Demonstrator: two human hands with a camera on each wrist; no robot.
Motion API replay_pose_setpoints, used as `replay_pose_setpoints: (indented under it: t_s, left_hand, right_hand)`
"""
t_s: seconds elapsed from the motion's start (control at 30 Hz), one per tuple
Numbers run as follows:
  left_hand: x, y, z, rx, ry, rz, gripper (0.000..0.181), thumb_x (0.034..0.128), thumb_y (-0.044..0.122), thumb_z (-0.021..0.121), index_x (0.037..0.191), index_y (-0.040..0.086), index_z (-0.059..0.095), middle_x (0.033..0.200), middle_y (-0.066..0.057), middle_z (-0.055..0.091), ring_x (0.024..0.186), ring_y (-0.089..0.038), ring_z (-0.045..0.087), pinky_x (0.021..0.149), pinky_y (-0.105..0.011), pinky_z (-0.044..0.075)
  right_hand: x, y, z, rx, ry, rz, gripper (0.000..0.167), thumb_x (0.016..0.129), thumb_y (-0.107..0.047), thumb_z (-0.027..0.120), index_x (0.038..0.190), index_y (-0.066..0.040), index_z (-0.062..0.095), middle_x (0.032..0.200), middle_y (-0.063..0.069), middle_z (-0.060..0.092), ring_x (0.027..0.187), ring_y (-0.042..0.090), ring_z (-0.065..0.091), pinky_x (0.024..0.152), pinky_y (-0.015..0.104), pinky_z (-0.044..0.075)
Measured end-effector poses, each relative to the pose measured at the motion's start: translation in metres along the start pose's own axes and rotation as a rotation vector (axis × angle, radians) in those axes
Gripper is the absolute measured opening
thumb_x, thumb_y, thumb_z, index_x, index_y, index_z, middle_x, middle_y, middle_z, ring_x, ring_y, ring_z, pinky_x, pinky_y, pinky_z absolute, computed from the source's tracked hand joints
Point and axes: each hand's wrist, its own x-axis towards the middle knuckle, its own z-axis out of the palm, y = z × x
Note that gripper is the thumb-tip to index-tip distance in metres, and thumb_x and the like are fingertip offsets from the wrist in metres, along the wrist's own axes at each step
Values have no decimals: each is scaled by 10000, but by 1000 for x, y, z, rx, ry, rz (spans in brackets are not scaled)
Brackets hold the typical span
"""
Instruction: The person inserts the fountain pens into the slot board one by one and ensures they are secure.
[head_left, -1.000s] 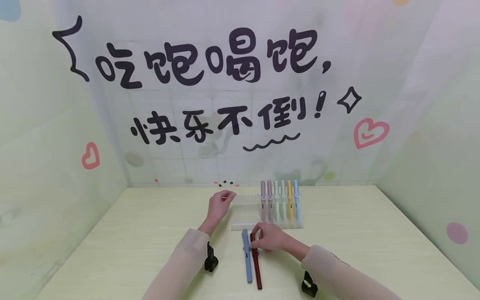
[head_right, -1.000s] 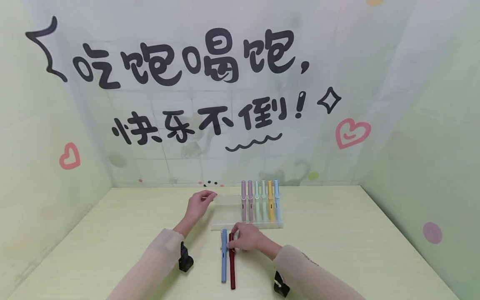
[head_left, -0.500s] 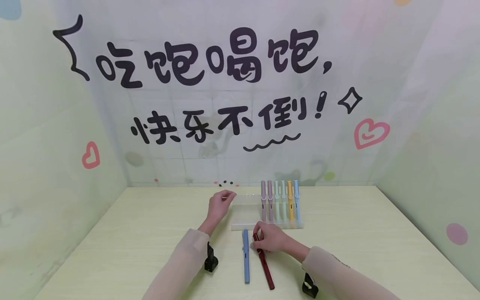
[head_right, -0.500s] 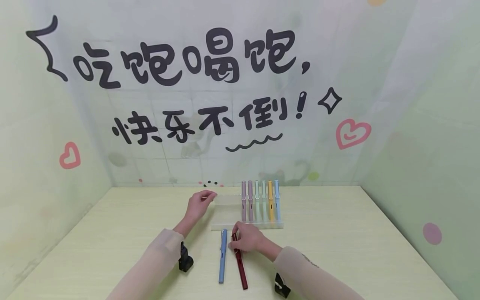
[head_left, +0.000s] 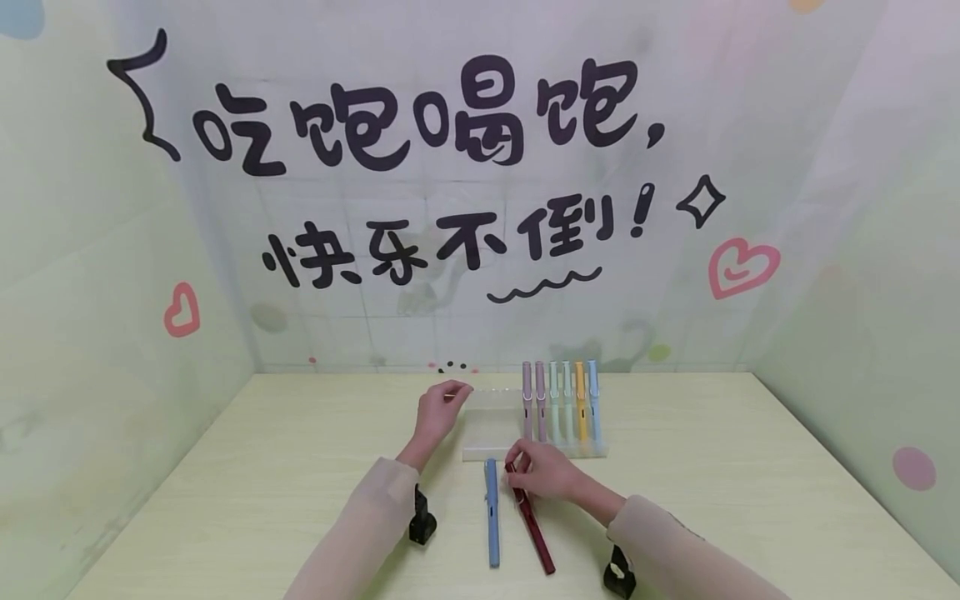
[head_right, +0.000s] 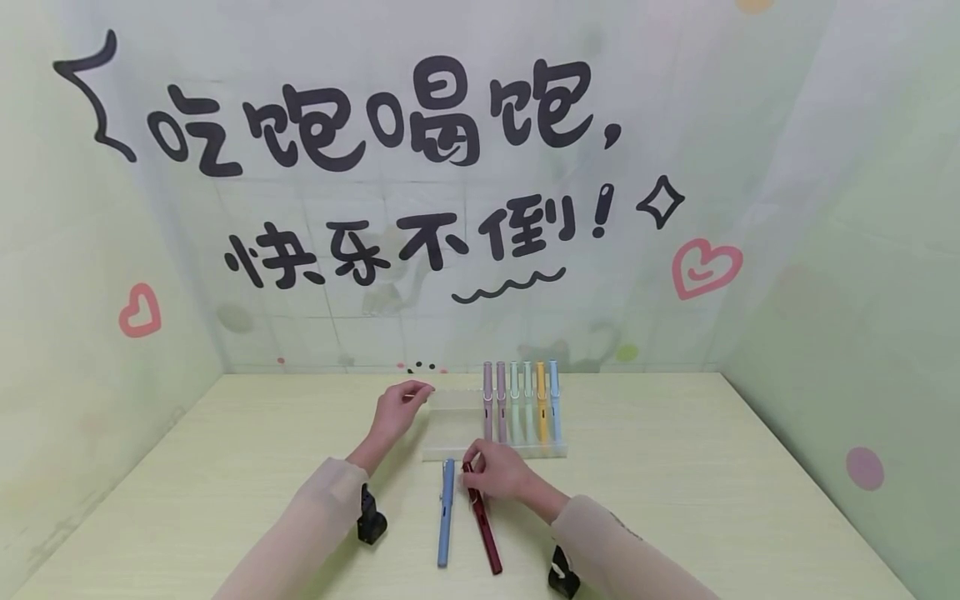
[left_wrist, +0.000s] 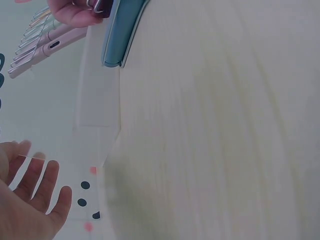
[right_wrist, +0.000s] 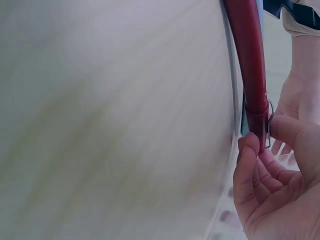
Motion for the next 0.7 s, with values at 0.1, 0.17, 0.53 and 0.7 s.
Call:
replay_pose_setpoints:
  t_s: [0.1, 0.17, 0.53, 0.7]
  left_hand:
    - [0, 0, 0, 5, -2, -4, 196, 873, 202, 564, 937, 44, 660, 894, -69, 637, 851, -208, 578, 717, -332, 477]
    - [0, 0, 0, 5, -2, -7, 195, 873, 203, 564, 935, 46, 661, 893, -67, 638, 852, -206, 577, 716, -330, 477]
    - [0, 2, -1, 5, -4, -11, 192, 872, 198, 567, 935, 44, 661, 891, -66, 638, 849, -203, 578, 706, -321, 479]
    - [0, 2, 0, 0, -5, -18, 186, 874, 194, 563, 928, 46, 662, 882, -63, 638, 837, -200, 580, 693, -317, 479]
  right_hand:
    - [1, -1, -2, 27, 11, 19, 142, 821, -144, 627, 900, -64, 539, 663, -12, 541, 523, 126, 510, 453, 257, 429]
    - [1, -3, -4, 44, 13, 28, 127, 833, -147, 613, 904, -71, 540, 669, -7, 542, 530, 145, 520, 458, 262, 435]
    - [7, -11, -19, 146, 42, 14, 133, 856, -150, 584, 933, -50, 543, 704, 33, 554, 547, 267, 546, 467, 311, 453]
    - [9, -12, -23, 166, 66, 15, 153, 864, -173, 575, 950, -51, 539, 714, 40, 553, 554, 268, 538, 492, 365, 468]
